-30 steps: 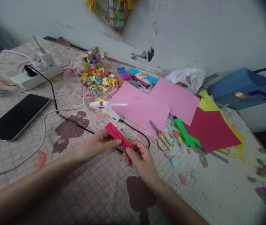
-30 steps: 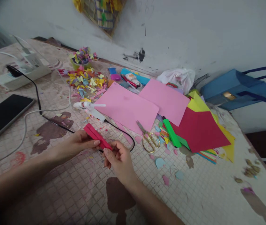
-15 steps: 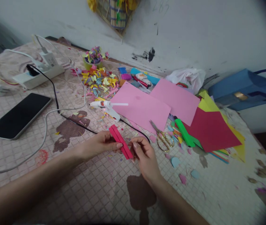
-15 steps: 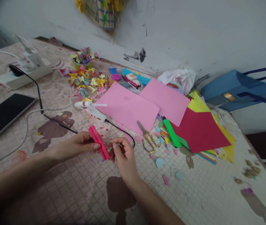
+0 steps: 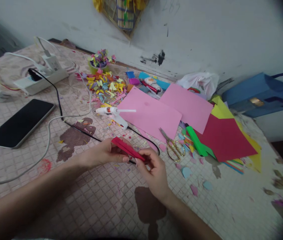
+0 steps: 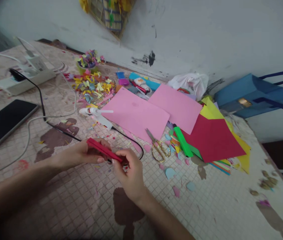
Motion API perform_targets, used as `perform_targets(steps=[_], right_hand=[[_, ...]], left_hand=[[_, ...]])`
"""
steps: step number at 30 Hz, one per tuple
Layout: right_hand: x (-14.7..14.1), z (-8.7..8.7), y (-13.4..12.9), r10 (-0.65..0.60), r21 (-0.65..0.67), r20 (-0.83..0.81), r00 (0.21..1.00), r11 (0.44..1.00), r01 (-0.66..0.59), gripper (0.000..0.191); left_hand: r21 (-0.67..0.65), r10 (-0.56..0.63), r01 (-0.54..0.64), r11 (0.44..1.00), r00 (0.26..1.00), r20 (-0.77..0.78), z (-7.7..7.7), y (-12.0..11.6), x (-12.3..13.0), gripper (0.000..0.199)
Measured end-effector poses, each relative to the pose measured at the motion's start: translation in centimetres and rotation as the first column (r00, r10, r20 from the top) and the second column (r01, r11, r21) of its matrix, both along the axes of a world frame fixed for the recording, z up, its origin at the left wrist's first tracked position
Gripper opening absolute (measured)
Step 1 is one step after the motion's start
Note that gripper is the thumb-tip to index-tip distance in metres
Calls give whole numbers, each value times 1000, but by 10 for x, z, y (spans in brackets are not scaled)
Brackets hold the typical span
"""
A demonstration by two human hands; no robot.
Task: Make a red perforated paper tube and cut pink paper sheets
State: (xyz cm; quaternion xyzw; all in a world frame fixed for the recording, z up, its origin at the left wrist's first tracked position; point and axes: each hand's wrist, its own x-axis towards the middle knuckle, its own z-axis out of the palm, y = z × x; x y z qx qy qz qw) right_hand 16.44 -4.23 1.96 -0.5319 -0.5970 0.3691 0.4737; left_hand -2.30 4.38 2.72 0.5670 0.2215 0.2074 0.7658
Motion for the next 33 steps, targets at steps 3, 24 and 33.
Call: perform_targets(steps=[3, 24, 33], right_hand=[[7, 2, 4, -36, 70, 39, 999, 997, 33, 20], [13, 1, 10, -52, 8, -67, 996, 999, 52, 10], [10, -1, 8, -37, -17, -254, 967, 999, 34, 16]], left_hand=[[2, 44, -44, 999, 998, -34, 3, 1, -5, 39], [-169, 5, -31, 985, 988, -157, 7, -2, -3, 24], [-275, -76, 35, 961, 987, -139, 7, -4, -3, 24]])
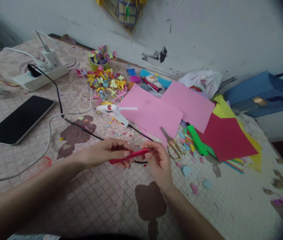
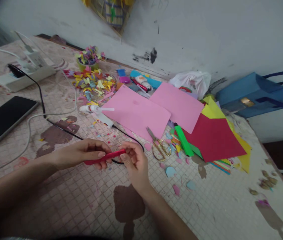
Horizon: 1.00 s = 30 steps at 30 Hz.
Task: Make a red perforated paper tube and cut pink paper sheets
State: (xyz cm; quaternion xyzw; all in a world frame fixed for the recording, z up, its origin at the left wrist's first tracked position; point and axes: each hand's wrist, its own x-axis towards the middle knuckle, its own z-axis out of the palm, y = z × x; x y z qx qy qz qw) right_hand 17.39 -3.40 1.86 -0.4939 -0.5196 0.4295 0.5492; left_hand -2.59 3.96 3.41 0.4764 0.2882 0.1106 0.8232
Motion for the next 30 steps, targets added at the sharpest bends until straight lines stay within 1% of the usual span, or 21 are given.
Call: perform_targets(steps=[3, 8, 13, 16, 18, 20, 22, 23, 26, 28, 30], right_hand=[[0, -3, 1, 2, -38, -65, 998, 999, -4, 22], [3, -8, 2, -35, -98, -24, 999, 995, 33, 21], [0, -11, 2, -34, -108, -42, 999, 994, 29, 25], [-1, -10, 4, -47, -92, -45, 998, 995, 43, 25], [-1, -7, 9, -61, -76, 17, 998, 995, 62, 23], [-1, -4, 18, -54, -41, 155, 986, 997, 61, 18], [-4, -2, 31, -29, 21, 333, 943, 1000, 23, 15], [-6, -1, 39, -20, 60, 421, 907, 998, -6, 16], [-18, -3, 68, -17, 120, 512, 859, 991, -52, 23], [-28, -5, 89, -17, 141, 550, 835, 987, -73, 29], [-37, -8, 108, -6, 146, 584, 812, 984, -98, 33]], left_hand=[[-3, 42, -42, 999, 999, 18, 1, 0, 0, 24], [12, 44, -44, 999, 999, 23, 1, 1, 0, 25], [-15, 61, -60, 998, 997, 51, 0, -2, 0, 24], [-38, 89, -87, 995, 995, 46, 1, -3, -5, 24], [-51, 126, -124, 991, 992, 29, 3, -2, -14, 23], [-65, 163, -161, 985, 987, 14, 5, 0, -27, 23], [-61, 179, -180, 982, 984, -9, 7, 4, -41, 22], [-53, 195, -196, 979, 981, -18, 7, 6, -48, 22], [-54, 279, -281, 958, 959, -44, 4, 12, -64, 19], [-87, 356, -360, 929, 933, -55, -1, 15, -71, 17], [-143, 422, -424, 894, 905, -50, -5, 17, -74, 20]])
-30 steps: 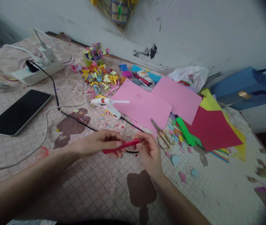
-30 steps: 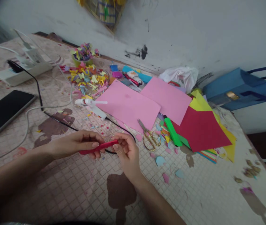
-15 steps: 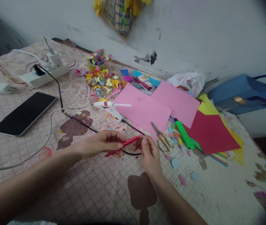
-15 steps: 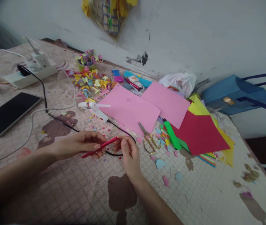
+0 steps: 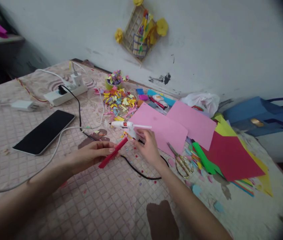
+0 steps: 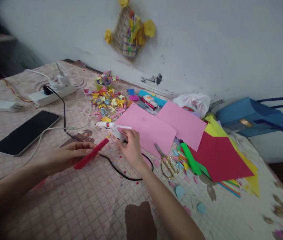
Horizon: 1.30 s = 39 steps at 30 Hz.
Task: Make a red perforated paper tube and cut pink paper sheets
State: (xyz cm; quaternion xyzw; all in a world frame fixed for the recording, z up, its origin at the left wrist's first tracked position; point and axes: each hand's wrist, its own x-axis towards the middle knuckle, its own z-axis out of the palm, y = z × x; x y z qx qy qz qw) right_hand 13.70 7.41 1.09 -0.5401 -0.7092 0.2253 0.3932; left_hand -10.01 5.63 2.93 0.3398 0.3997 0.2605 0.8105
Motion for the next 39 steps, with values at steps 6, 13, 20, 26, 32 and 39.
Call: perform_targets(steps=[6, 13, 20, 26, 32, 39], right_hand=[[-18, -5, 38, 104, -55, 87, 991, 993, -100, 18], [-14, 10, 29, 40, -99, -23, 999, 994, -42, 29], [13, 27, -13, 49, -255, -208, 977, 962, -102, 32], [12, 30, -46, 86, -218, -77, 993, 971, -101, 15], [5, 27, -53, 124, -186, -42, 991, 974, -129, 11], [4, 21, -51, 92, -230, -95, 991, 967, -112, 12]], left_hand=[[-82, 127, -124, 989, 991, 39, -3, 3, -9, 28], [53, 158, -159, 986, 987, 30, -10, 5, -21, 18], [25, 216, -217, 976, 976, 33, -4, 8, -20, 16], [70, 218, -215, 974, 975, -38, -5, 8, -18, 23], [154, 194, -174, 973, 972, -133, -9, 8, -19, 26], [229, 155, -104, 968, 964, -217, -10, 7, -21, 28]])
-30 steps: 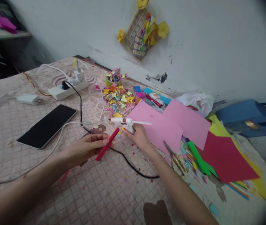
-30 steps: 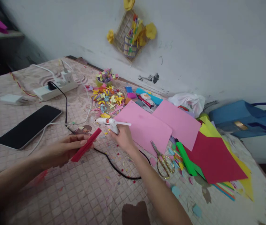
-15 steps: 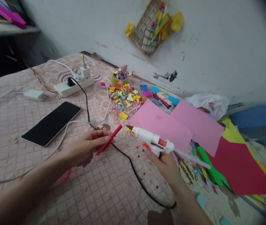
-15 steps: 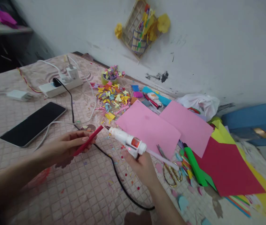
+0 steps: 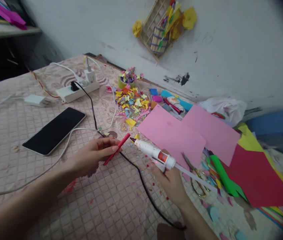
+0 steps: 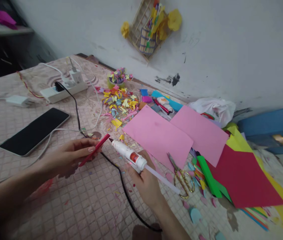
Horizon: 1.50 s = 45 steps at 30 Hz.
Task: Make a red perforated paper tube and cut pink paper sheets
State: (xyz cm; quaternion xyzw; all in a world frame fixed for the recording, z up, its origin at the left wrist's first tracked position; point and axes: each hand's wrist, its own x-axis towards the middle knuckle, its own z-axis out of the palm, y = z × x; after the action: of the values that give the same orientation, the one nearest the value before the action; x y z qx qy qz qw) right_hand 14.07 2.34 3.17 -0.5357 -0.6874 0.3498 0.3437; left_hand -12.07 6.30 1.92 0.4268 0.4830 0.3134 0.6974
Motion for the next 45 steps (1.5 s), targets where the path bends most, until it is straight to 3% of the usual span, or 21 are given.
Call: perform_targets(steps=[18, 25, 45], right_hand=[[-3, 1, 0, 29, 60, 87, 996, 998, -34, 10], [-4, 4, -2, 18, 80, 139, 990, 996, -30, 12], [-12, 17, -7, 45, 182, 175, 984, 980, -77, 13]], left_hand=[[85, -28, 37, 996, 994, -104, 8, -1, 2, 29], [97, -21, 26, 995, 998, -53, 5, -1, 2, 24], [143, 1, 14, 990, 995, -100, 6, 0, 2, 24]])
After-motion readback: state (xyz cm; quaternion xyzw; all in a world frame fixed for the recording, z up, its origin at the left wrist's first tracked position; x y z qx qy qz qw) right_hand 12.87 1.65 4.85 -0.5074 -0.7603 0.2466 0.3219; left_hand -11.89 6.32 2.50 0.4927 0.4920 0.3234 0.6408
